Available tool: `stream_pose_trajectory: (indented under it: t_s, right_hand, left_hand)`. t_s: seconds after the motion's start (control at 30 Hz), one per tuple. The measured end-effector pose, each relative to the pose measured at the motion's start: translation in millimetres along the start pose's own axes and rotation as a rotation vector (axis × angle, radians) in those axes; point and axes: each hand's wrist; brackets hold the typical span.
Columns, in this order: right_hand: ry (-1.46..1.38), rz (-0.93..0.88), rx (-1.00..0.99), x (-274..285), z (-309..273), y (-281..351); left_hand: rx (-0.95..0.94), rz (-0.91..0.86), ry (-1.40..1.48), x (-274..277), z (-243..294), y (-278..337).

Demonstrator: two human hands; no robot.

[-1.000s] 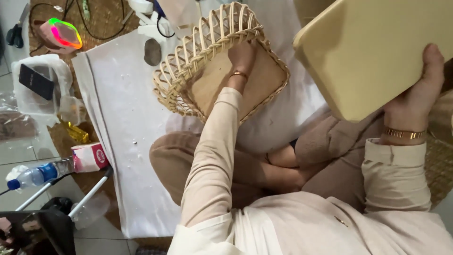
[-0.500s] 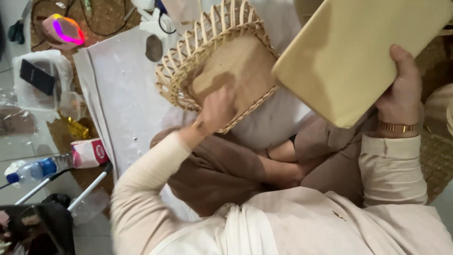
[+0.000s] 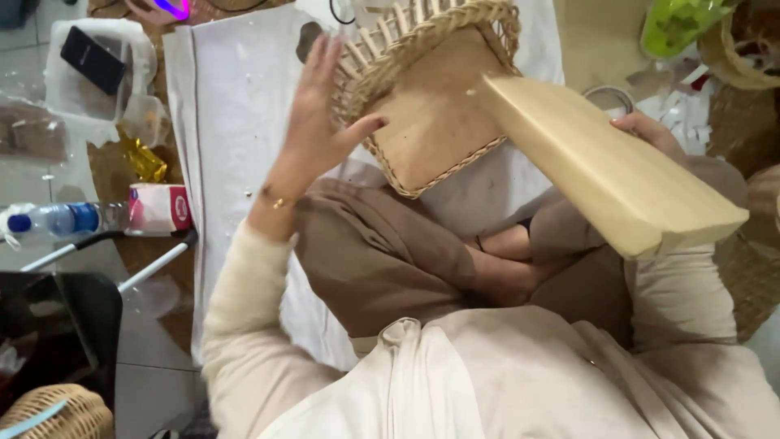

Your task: The person wraps a block of floral foam in paper, secures it with tape, and then fits it into a woven basket to prepare for a floral arrangement.

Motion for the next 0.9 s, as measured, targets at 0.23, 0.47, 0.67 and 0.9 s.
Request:
stream_pose_trajectory:
  t_s: [0.23, 0.47, 0.67, 0.9]
  right_hand:
    - [0.331, 0.772, 0.414, -29, 26, -28]
    - [0.793, 1.057, 1.276, 3, 27, -97]
    - [0.676, 0.967, 1.338, 18, 5, -136]
    - [0.630, 0.945, 1.298, 23, 0, -145]
  left_hand:
    - [-0.231, 0.172, -0.292, -73, -24, -82]
    - [0.098, 0.198, -0.409, -96, 20, -59]
    - [0.146, 0.227, -0.694, -105, 65, -39]
    - [0.128, 0.188, -0.325, -111, 49, -39]
Point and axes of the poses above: each hand's wrist, its own y-axis away from the middle knuckle, its own x-axis out of the back of the hand, z = x × y
